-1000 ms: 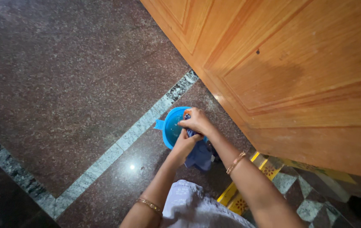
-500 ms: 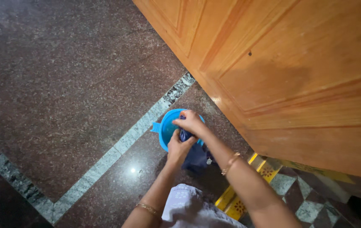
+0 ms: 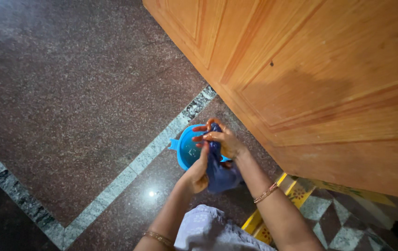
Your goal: The person wipes a wooden door with a blue cloth, focusing on the handle and latch area. They repeatedly dip the cloth into a blue cup of water and continue wiping the door surface and hardware.
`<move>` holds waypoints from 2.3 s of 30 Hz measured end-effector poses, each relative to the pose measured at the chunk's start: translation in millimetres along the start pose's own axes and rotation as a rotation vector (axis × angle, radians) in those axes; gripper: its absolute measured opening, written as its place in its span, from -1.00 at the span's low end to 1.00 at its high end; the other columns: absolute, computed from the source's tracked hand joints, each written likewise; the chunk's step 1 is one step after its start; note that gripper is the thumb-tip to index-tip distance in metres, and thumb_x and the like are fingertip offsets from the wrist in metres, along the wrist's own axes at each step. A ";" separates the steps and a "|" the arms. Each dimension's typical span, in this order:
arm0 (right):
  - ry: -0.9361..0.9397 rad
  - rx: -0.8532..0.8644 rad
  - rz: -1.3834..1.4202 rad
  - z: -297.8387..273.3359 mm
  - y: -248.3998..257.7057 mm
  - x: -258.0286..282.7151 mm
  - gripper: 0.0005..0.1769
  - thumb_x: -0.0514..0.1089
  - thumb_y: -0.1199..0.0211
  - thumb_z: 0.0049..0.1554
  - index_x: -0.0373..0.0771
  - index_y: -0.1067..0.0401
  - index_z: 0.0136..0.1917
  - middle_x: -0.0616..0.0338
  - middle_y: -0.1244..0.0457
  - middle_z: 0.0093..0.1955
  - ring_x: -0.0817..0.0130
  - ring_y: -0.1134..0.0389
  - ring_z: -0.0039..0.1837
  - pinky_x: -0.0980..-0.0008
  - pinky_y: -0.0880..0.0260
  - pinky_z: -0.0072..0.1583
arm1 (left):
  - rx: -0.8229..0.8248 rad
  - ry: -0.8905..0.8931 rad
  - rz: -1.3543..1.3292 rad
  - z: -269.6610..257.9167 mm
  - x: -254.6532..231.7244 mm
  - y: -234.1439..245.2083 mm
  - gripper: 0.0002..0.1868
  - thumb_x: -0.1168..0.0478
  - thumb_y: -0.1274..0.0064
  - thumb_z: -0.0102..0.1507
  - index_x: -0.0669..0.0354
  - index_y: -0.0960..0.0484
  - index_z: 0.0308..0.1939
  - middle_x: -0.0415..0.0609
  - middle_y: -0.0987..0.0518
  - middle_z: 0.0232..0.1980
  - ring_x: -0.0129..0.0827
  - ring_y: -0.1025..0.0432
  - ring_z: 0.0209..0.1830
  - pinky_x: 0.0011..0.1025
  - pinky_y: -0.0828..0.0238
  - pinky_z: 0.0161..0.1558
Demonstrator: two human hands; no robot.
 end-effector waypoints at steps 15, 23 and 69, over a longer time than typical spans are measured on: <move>-0.100 -0.413 -1.648 63.4 33.4 -46.5 -0.29 0.46 -0.25 0.08 -0.28 -0.62 -0.10 -0.26 -0.40 -0.12 -0.18 -0.46 0.03 -0.01 -0.47 0.08 | -0.251 -0.814 1.230 46.7 -3.6 37.0 -0.60 0.02 -0.02 0.30 0.37 -0.62 -0.20 0.40 -0.63 -0.22 0.24 -0.53 -0.11 0.04 -0.45 -0.11; -0.241 -0.402 -1.720 64.1 32.7 -55.1 -0.62 0.11 -0.26 0.05 -0.25 -0.61 -0.17 -0.27 -0.38 -0.13 -0.22 -0.44 -0.02 -0.08 -0.45 0.06 | -0.452 -0.887 1.475 51.7 8.6 39.0 -0.56 -0.07 -0.07 0.28 0.24 -0.69 -0.44 0.31 -0.61 -0.40 0.22 -0.54 -0.35 0.11 -0.48 -0.26; 0.619 -0.675 -1.167 -413.3 -241.4 275.0 -0.52 -0.21 -0.48 0.00 -0.23 -0.46 0.19 0.20 -0.37 -0.05 0.46 -0.36 0.01 0.34 -0.42 0.06 | 0.321 -1.144 0.843 -272.5 10.9 -373.0 -0.76 0.36 -0.05 0.28 0.30 -0.68 0.01 -0.16 -0.60 -0.24 -0.58 -0.43 -0.28 -0.55 -0.37 -0.25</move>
Point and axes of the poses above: each hand's wrist, its own z-axis towards the middle knuckle, its own y-axis out of the back of the hand, x = y × z, the point moved 2 cm from there along z, towards the middle knuckle
